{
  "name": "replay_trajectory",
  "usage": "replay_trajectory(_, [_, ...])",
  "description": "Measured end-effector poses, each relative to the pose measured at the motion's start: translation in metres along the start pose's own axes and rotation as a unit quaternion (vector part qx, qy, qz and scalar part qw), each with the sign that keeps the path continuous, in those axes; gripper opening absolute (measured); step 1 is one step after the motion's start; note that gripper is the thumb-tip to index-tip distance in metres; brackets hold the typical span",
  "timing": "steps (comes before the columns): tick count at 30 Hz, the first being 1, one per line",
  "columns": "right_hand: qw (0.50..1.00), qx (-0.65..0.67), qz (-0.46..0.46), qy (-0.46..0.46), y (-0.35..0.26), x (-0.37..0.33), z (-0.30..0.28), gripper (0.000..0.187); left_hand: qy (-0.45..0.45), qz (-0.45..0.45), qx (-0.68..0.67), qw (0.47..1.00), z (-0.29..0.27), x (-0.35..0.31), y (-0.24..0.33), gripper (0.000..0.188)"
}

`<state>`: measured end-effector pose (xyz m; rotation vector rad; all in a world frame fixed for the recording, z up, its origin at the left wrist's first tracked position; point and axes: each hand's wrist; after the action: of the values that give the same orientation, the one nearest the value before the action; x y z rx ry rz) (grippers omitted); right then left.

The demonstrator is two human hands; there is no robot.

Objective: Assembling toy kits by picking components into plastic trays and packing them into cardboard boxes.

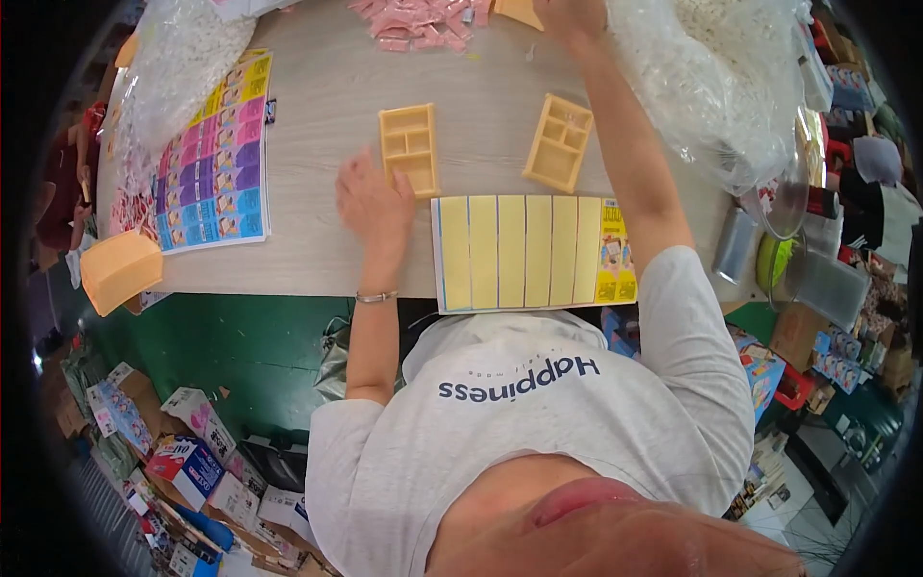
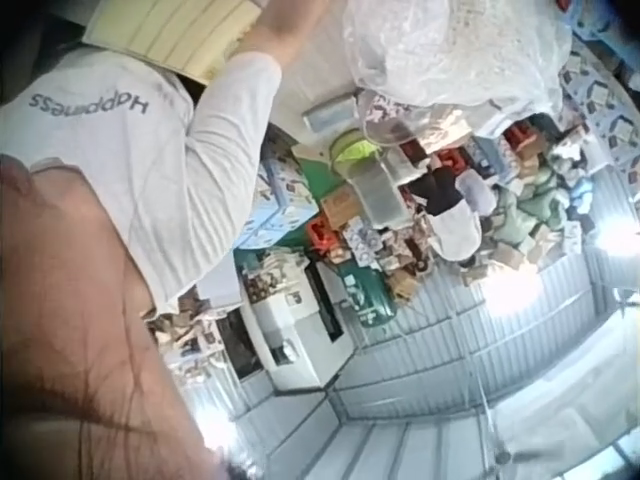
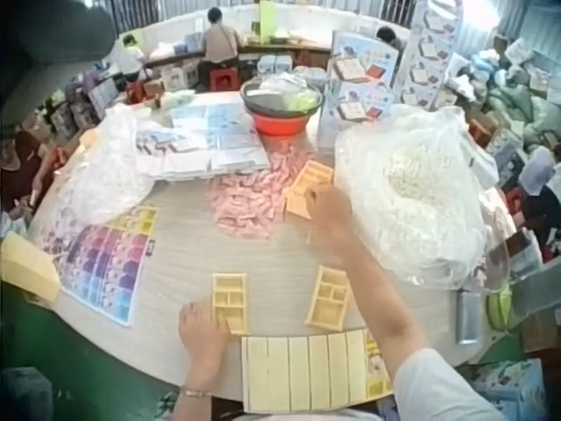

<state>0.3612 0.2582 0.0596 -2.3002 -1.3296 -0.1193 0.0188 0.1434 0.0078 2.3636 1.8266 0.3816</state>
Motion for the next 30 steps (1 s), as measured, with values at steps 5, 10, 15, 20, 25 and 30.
replay_trajectory(5, [0.972,0.14,-0.111,0.151,0.001,-0.017,-0.016,0.023,-0.016,0.321,-0.045,0.946,0.024,0.032,-0.009,0.056])
replay_trajectory(10, [0.921,0.088,-0.339,-0.171,-0.002,-0.155,-0.025,0.009,-0.006,0.267,-0.056,0.962,0.038,0.033,-0.008,0.055])
replay_trajectory(15, [0.925,0.178,-0.292,-0.168,-0.007,-0.182,-0.017,0.009,-0.001,0.289,-0.048,0.956,0.035,0.037,-0.015,0.056])
replay_trajectory(20, [0.979,0.136,-0.152,0.026,0.004,-0.041,0.005,0.007,-0.004,0.396,-0.072,0.915,0.009,0.05,0.02,0.061])
replay_trajectory(25, [0.993,-0.101,-0.039,-0.04,0.009,0.006,0.014,0.025,-0.046,0.392,-0.022,0.918,0.027,0.051,0.018,0.064])
replay_trajectory(30, [0.997,-0.075,-0.034,0.007,0.016,0.017,0.019,0.024,-0.014,0.394,-0.061,0.917,0.034,0.053,0.003,0.064])
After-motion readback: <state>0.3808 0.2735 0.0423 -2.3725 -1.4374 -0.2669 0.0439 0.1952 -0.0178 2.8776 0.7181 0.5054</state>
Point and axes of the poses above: each hand's wrist, its own x-axis towards the middle knuckle, its own z-axis out of the palm, y = z × x, and after that the axes turned 11 degrees about z, right-handed
